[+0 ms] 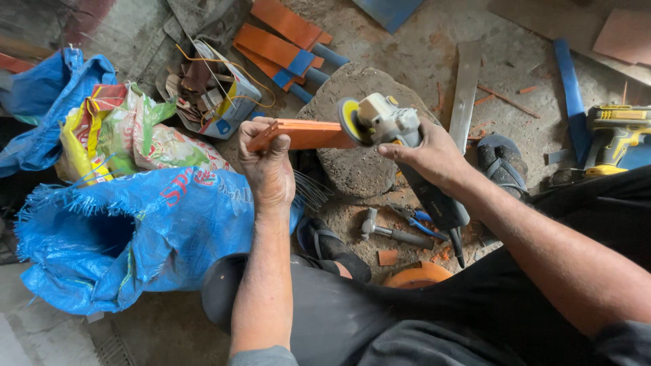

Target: The person sits on the floor and uses an angle grinder to smooth the edges of an orange rectangular tile. They hold the tile with one hand and operate the grinder with the other, rotating the tile to grind different edges.

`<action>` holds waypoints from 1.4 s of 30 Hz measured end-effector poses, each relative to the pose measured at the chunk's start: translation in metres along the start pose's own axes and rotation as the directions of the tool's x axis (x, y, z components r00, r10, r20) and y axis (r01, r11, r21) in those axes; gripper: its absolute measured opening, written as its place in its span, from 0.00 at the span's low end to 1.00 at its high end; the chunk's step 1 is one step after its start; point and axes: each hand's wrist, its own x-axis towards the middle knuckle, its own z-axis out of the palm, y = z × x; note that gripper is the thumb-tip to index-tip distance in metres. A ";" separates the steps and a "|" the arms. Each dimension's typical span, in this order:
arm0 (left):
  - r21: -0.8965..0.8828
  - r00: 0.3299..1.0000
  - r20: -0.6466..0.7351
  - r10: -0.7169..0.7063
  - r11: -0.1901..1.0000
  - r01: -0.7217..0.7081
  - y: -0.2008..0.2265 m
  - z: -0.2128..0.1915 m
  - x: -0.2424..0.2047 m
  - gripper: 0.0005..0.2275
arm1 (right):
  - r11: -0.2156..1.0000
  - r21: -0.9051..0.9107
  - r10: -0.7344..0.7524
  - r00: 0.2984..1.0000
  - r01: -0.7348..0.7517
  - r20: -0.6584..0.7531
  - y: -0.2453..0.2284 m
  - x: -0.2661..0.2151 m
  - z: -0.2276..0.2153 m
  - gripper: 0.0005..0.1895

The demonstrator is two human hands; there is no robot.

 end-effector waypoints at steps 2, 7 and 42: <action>0.062 0.999 -0.042 0.008 0.998 -0.006 -0.002 -0.002 -0.002 0.19 | 0.998 -0.020 -0.055 0.998 0.056 0.040 0.003 -0.004 0.001 0.35; 0.030 0.999 -0.036 -0.034 0.999 0.035 -0.007 -0.010 0.000 0.17 | 1.000 -0.016 0.017 0.995 -0.016 0.102 0.005 -0.012 0.004 0.34; 0.062 0.998 0.031 -0.048 0.997 0.046 -0.008 0.000 -0.005 0.14 | 0.984 -0.139 -0.100 0.989 0.115 0.112 -0.060 -0.047 0.007 0.41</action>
